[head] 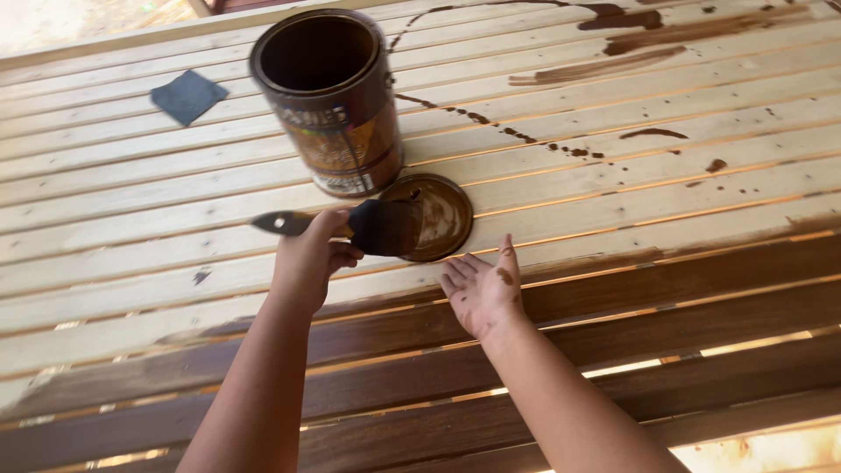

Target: The person applies brown wood stain to a slatted wooden table top using a wide brush, brushing along the slats and edges. They periodically dip the brush into the open stain can resting on the table and continue coating untreated sections of the surface.

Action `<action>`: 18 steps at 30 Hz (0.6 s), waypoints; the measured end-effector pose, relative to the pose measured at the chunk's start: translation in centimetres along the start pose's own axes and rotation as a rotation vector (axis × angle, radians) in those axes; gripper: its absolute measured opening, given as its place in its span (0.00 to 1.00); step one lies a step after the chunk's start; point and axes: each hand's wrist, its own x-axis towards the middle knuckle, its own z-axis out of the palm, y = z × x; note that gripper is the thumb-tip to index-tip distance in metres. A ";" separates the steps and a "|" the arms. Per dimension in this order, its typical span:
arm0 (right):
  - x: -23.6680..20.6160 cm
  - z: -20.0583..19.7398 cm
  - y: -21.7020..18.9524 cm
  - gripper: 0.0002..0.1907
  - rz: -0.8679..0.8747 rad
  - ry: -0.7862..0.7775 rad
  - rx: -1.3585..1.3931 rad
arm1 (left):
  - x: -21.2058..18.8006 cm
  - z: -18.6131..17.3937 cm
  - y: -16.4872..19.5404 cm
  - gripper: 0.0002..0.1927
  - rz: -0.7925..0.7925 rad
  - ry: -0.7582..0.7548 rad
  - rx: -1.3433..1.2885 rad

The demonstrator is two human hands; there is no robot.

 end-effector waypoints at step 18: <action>-9.1 5.5 11.8 0.34 -0.051 -0.128 -0.179 | -14.7 -42.2 4.3 0.13 0.171 0.455 -0.044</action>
